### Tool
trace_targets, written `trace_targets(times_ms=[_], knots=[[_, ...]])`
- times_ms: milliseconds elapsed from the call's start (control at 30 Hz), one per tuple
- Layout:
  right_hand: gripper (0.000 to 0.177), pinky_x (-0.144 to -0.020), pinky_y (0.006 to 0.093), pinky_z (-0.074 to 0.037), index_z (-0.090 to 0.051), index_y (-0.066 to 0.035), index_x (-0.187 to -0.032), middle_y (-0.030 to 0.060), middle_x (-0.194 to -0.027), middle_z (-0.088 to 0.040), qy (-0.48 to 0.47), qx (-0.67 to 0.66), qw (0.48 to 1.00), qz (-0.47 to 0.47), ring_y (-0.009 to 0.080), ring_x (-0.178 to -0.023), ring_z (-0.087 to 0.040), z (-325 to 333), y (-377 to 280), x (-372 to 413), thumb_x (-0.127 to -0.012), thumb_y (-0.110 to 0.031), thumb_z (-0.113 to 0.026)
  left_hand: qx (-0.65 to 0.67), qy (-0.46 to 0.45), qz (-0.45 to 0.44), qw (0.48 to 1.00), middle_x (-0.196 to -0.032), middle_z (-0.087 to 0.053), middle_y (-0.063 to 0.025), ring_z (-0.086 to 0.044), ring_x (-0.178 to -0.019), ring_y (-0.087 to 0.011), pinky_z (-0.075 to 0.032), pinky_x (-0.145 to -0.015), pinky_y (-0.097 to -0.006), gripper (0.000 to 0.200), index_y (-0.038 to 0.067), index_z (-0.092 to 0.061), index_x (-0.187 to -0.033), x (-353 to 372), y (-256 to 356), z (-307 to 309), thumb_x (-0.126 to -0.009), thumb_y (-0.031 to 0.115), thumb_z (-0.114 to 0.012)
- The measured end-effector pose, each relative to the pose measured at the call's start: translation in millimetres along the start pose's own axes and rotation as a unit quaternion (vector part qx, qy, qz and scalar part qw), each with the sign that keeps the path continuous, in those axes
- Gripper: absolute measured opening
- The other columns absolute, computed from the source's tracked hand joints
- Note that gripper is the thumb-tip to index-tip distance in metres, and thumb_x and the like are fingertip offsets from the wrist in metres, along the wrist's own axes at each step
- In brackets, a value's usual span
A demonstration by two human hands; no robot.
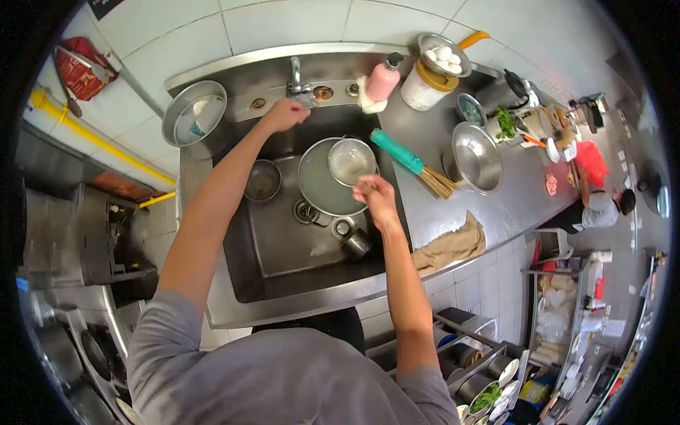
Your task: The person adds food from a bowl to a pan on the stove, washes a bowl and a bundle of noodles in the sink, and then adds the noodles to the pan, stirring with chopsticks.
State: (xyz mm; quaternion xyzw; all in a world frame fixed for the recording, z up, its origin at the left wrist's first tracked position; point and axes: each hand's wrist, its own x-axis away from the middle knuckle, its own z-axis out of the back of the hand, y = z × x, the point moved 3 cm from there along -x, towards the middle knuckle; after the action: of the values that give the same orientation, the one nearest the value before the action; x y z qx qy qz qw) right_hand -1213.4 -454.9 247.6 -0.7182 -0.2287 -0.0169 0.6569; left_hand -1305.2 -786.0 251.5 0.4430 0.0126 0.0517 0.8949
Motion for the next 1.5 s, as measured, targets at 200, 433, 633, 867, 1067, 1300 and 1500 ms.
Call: trace_targets(times_ms=[200, 433, 633, 867, 1067, 1300, 1500], knots=[[0.015, -0.072, 0.0301, -0.054, -0.062, 0.003, -0.101, 0.0094, -0.090, -0.065, -0.216, -0.025, 0.976, -0.005, 0.0173, -0.081, -0.064, -116, -5, -121, -0.087, -0.003, -0.061, 0.110, 0.067, 0.066, 0.989, -0.075, -0.067, -0.0092, -0.060, -0.068, -0.0153, -0.048, -0.064, -0.0317, 0.021, 0.002, -0.068, -0.089, 102, -33, -38, -0.086, 0.023, -0.064], [0.016, -0.067, 0.0294, -0.055, -0.061, 0.006, -0.101, 0.0146, -0.091, -0.066, -0.301, -0.047, 0.951, -0.042, 0.0189, -0.073, -0.064, -195, -21, -180, -0.086, 0.002, -0.059, 0.209, 0.166, 0.214, 0.940, -0.083, -0.065, -0.0021, -0.056, -0.077, -0.0110, -0.046, -0.073, -0.0276, 0.015, 0.002, -0.066, -0.094, 197, -24, -62, -0.088, 0.015, -0.063], [0.012, -0.062, 0.0301, -0.055, -0.066, 0.005, -0.087, 0.0139, -0.079, -0.067, -0.256, 0.131, 0.958, 0.001, 0.0205, -0.078, -0.068, -197, -41, -185, -0.084, -0.005, -0.062, 0.278, 0.224, 0.240, 0.903, -0.089, -0.066, -0.0051, -0.058, -0.081, -0.0132, -0.047, -0.075, -0.0285, 0.016, 0.002, -0.066, -0.098, 199, -3, -76, -0.087, 0.012, -0.063], [0.025, -0.069, 0.0418, -0.053, -0.062, 0.004, -0.074, 0.0211, -0.075, -0.065, -0.181, 0.363, 0.900, 0.161, 0.0283, -0.074, -0.067, -188, -40, -189, -0.079, -0.020, -0.065, 0.473, 0.205, 0.267, 0.815, -0.103, -0.065, -0.0111, -0.062, -0.097, -0.0209, -0.049, -0.085, -0.0358, 0.031, 0.004, -0.059, -0.111, 144, 36, -95, -0.098, 0.030, -0.047], [0.026, -0.051, 0.0275, -0.045, -0.055, -0.008, -0.073, 0.0042, -0.065, -0.054, -0.285, -0.087, 0.932, -0.208, 0.0139, -0.050, -0.050, -185, -27, -168, -0.091, -0.026, -0.060, 0.775, 0.220, 0.137, 0.576, -0.095, -0.064, -0.0171, -0.062, -0.089, -0.0315, -0.051, -0.084, -0.0439, 0.054, 0.003, -0.059, -0.104, 73, 66, -63, -0.097, 0.052, -0.039], [0.034, -0.062, 0.0410, -0.048, -0.058, 0.001, -0.065, 0.0147, -0.058, -0.058, 0.007, 0.151, 0.944, 0.292, 0.0263, -0.056, -0.059, -167, -62, -165, -0.090, -0.022, -0.057, 0.652, 0.305, 0.153, 0.677, -0.080, -0.060, -0.0118, -0.060, -0.076, -0.0245, -0.053, -0.070, -0.0402, 0.028, -0.001, -0.056, -0.095, 9, 40, -48, -0.098, 0.026, -0.046], [0.024, -0.070, 0.0369, -0.053, -0.060, -0.003, -0.094, 0.0100, -0.086, -0.065, -0.168, -0.401, 0.889, -0.143, 0.0239, -0.074, -0.063, -185, 4, -233, -0.095, -0.018, -0.041, 0.702, 0.398, 0.139, 0.574, -0.078, -0.059, -0.0093, -0.056, -0.065, -0.0172, -0.048, -0.058, -0.0270, 0.015, -0.002, -0.058, -0.097, 6, 59, -44, -0.096, 0.008, -0.047]])
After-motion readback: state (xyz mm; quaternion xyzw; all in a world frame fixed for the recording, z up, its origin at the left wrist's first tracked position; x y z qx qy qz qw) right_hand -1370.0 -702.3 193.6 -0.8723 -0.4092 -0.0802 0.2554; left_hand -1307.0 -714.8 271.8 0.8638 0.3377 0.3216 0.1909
